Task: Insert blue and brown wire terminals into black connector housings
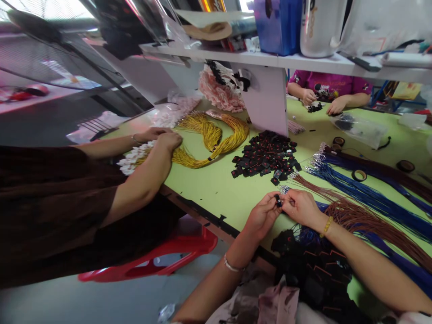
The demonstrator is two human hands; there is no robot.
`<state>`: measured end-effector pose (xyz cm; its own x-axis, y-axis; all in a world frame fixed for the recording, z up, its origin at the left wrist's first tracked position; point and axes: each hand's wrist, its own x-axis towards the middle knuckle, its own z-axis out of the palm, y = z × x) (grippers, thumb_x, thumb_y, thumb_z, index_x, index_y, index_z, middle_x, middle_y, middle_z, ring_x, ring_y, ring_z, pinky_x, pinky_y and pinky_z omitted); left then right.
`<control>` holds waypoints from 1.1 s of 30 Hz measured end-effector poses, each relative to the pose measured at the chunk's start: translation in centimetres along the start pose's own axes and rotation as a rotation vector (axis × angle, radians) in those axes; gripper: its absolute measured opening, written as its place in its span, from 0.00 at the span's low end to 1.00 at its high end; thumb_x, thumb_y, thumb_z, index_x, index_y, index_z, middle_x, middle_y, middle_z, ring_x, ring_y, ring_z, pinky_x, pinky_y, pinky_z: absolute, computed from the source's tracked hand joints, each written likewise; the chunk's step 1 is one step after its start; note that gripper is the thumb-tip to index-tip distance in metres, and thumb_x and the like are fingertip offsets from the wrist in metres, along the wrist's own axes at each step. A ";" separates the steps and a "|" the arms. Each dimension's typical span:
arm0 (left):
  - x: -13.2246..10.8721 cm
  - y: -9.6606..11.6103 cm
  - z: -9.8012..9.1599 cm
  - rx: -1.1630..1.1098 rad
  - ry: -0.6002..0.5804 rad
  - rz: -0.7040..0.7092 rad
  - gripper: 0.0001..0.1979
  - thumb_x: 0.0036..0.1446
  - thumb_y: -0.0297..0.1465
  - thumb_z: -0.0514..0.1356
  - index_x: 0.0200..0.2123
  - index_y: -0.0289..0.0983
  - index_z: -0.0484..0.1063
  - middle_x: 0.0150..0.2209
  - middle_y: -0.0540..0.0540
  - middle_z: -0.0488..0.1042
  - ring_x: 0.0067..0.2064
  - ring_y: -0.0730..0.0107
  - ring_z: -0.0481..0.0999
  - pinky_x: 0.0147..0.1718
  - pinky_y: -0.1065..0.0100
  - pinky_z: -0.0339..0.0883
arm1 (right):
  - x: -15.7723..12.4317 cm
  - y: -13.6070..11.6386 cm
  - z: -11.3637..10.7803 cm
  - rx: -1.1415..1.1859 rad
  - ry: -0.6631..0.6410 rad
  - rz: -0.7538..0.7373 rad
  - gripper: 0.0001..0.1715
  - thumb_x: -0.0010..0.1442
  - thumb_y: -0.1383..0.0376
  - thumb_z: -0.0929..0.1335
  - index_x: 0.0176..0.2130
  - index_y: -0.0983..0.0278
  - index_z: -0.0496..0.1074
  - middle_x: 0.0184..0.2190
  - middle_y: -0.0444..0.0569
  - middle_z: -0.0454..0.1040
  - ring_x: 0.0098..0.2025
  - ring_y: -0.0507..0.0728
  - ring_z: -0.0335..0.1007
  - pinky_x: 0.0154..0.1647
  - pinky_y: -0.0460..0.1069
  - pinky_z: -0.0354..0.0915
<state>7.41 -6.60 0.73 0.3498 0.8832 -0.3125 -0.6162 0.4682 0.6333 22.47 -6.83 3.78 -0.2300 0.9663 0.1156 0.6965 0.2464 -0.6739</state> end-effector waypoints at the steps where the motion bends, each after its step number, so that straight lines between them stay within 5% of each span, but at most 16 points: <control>1: 0.0 0.0 0.0 0.005 -0.002 0.008 0.12 0.47 0.30 0.66 0.36 0.35 0.71 0.35 0.46 0.73 0.35 0.72 0.71 0.38 0.69 0.64 | 0.0 0.0 0.0 -0.009 0.003 -0.003 0.10 0.54 0.66 0.63 0.22 0.63 0.63 0.19 0.42 0.66 0.21 0.49 0.54 0.23 0.44 0.47; 21: 0.2 -0.9 -0.3 0.197 0.147 0.065 0.19 0.40 0.35 0.70 0.35 0.33 0.72 0.27 0.48 0.73 0.28 0.75 0.70 0.31 0.71 0.62 | -0.2 0.1 0.5 -0.008 -0.050 -0.057 0.11 0.57 0.67 0.63 0.23 0.63 0.63 0.20 0.42 0.65 0.23 0.49 0.55 0.24 0.44 0.49; 26: 0.0 -0.3 -0.3 0.240 0.140 0.037 0.17 0.40 0.35 0.70 0.34 0.33 0.73 0.29 0.46 0.75 0.29 0.75 0.70 0.30 0.71 0.63 | 1.2 1.2 -1.1 0.000 -0.082 -0.047 0.13 0.61 0.65 0.60 0.27 0.64 0.68 0.24 0.44 0.70 0.26 0.50 0.61 0.27 0.44 0.53; 33: 0.0 -0.1 -0.8 0.248 0.137 -0.004 0.19 0.40 0.36 0.70 0.35 0.34 0.72 0.33 0.43 0.77 0.32 0.72 0.73 0.31 0.71 0.64 | 4.8 4.3 -1.5 -0.519 -0.123 0.119 0.08 0.58 0.67 0.63 0.32 0.65 0.72 0.33 0.54 0.73 0.31 0.55 0.67 0.30 0.47 0.54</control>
<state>6.89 -6.60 0.10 0.2430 0.8847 -0.3979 -0.4178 0.4656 0.7801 25.38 -1.01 2.54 -0.1852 0.9816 -0.0467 0.9595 0.1703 -0.2244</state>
